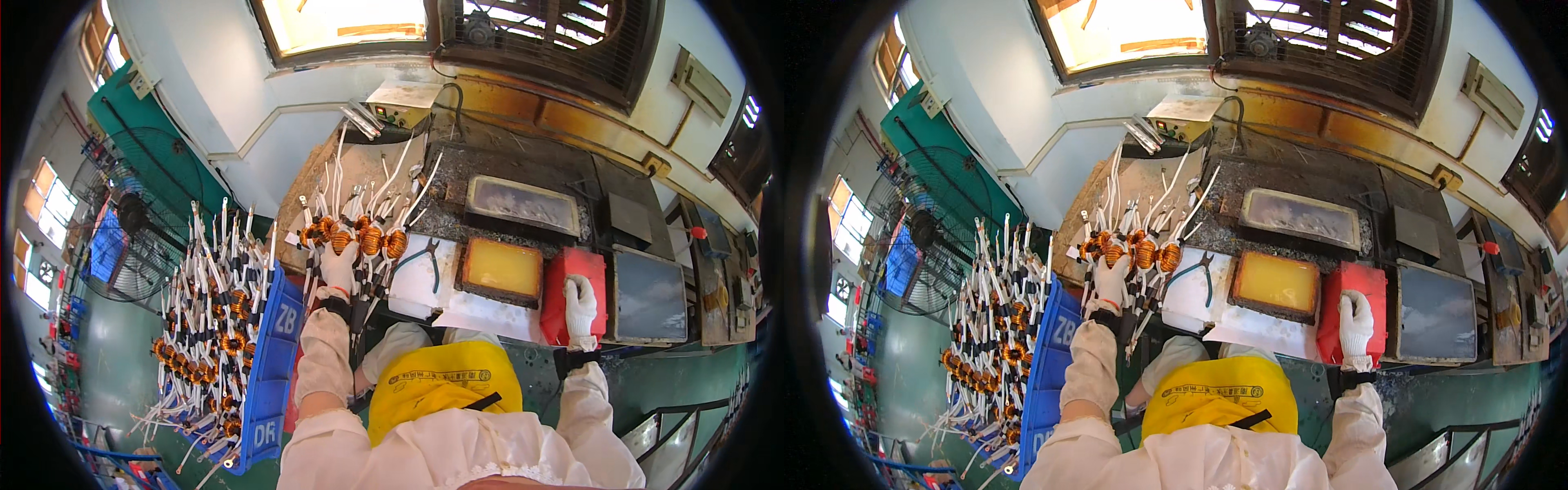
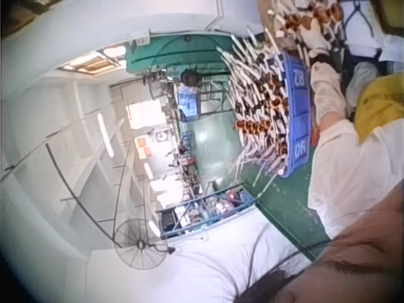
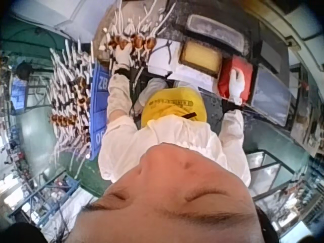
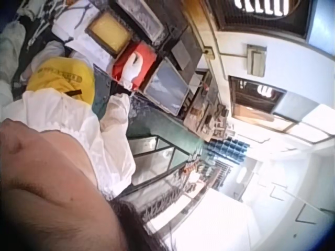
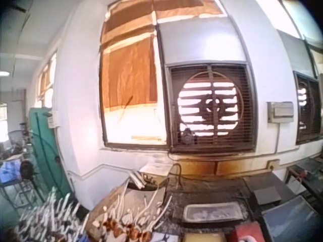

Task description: Tinning the ends of copper coils by dipping them into a solder pot.

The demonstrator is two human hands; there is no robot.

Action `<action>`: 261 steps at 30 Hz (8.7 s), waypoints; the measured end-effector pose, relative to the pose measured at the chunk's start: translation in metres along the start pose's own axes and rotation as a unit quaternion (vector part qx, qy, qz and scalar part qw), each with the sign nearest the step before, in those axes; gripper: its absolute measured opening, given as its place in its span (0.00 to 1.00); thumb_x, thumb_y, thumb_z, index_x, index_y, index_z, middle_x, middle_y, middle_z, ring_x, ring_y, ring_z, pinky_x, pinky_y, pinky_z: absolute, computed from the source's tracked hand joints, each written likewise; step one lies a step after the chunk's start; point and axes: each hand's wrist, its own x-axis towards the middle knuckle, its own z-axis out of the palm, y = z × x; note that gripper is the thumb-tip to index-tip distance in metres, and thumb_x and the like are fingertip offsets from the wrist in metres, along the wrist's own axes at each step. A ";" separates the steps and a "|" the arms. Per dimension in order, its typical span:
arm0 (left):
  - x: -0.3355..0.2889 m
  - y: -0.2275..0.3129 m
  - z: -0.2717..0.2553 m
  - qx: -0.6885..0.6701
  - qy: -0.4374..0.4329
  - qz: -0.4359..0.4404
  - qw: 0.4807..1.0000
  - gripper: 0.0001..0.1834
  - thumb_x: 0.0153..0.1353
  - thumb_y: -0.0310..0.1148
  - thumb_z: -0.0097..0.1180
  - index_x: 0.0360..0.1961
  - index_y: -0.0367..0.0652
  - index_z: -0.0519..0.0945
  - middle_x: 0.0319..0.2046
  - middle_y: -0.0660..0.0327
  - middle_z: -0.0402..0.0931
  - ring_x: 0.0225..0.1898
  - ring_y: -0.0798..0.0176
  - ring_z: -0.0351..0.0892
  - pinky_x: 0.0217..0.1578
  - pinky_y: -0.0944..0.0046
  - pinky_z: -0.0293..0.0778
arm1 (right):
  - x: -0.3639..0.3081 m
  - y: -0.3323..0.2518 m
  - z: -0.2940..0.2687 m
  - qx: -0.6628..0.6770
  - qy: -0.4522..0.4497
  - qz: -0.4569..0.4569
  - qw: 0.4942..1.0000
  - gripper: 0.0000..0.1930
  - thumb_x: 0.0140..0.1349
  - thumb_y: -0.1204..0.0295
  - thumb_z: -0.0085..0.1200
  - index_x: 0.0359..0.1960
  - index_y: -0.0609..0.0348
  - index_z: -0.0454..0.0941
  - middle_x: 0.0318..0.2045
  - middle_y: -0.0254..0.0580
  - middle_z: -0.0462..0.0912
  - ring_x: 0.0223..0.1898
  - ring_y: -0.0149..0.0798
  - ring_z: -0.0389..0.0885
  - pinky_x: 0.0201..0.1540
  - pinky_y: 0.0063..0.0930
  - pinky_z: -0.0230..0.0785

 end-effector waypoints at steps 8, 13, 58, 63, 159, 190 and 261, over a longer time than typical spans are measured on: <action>0.007 -0.021 0.033 0.302 0.168 0.034 0.938 0.25 0.48 0.48 0.61 0.42 0.41 0.76 0.46 0.45 0.65 0.48 0.43 0.66 0.49 0.53 0.65 | -0.001 -0.008 0.003 -0.036 0.005 0.025 0.999 0.07 0.63 0.74 0.47 0.38 0.62 0.75 0.30 0.33 0.77 0.30 0.24 0.72 0.35 0.19 0.67; 0.016 -0.025 0.034 0.291 0.188 0.070 0.935 0.26 0.47 0.47 0.63 0.43 0.43 0.74 0.46 0.49 0.66 0.48 0.46 0.67 0.48 0.53 0.66 | 0.001 -0.003 0.001 -0.035 0.007 0.007 0.999 0.07 0.63 0.74 0.47 0.38 0.62 0.75 0.30 0.32 0.77 0.29 0.24 0.72 0.34 0.19 0.67; -0.178 0.004 -0.260 0.438 0.221 -0.080 0.867 0.25 0.56 0.49 0.52 0.52 0.49 0.72 0.45 0.47 0.70 0.44 0.43 0.73 0.45 0.50 0.69 | 0.014 0.037 -0.010 0.163 -0.041 0.023 0.986 0.10 0.66 0.68 0.46 0.43 0.60 0.74 0.36 0.35 0.79 0.34 0.24 0.75 0.36 0.18 0.70; -0.171 0.016 -0.253 0.404 0.207 -0.102 0.885 0.22 0.56 0.50 0.51 0.51 0.59 0.75 0.46 0.46 0.69 0.44 0.43 0.74 0.46 0.52 0.70 | 0.012 0.034 -0.009 0.159 -0.025 0.036 0.986 0.10 0.66 0.68 0.47 0.43 0.61 0.74 0.37 0.35 0.79 0.34 0.25 0.75 0.36 0.18 0.70; -0.184 0.173 -0.349 0.513 0.452 0.213 0.698 0.09 0.53 0.37 0.60 0.32 0.44 0.81 0.31 0.59 0.73 0.31 0.60 0.73 0.33 0.62 0.70 | -0.079 -0.045 0.007 -0.013 -0.329 0.072 0.941 0.09 0.63 0.71 0.46 0.37 0.64 0.75 0.27 0.32 0.76 0.29 0.25 0.72 0.34 0.18 0.66; -0.170 0.181 -0.325 0.271 0.531 0.258 0.761 0.08 0.55 0.31 0.60 0.32 0.36 0.80 0.33 0.62 0.69 0.32 0.70 0.68 0.34 0.71 0.66 | -0.086 -0.051 0.023 -0.112 -0.360 -0.004 0.926 0.09 0.62 0.71 0.47 0.37 0.64 0.76 0.25 0.34 0.76 0.27 0.25 0.72 0.32 0.19 0.67; -0.173 0.029 -0.356 0.403 0.465 0.074 0.784 0.15 0.57 0.42 0.57 0.34 0.40 0.78 0.34 0.48 0.68 0.35 0.49 0.68 0.38 0.53 0.64 | -0.102 -0.077 0.035 -0.161 -0.393 -0.133 0.896 0.11 0.58 0.67 0.51 0.38 0.58 0.78 0.33 0.52 0.81 0.35 0.50 0.81 0.38 0.35 0.72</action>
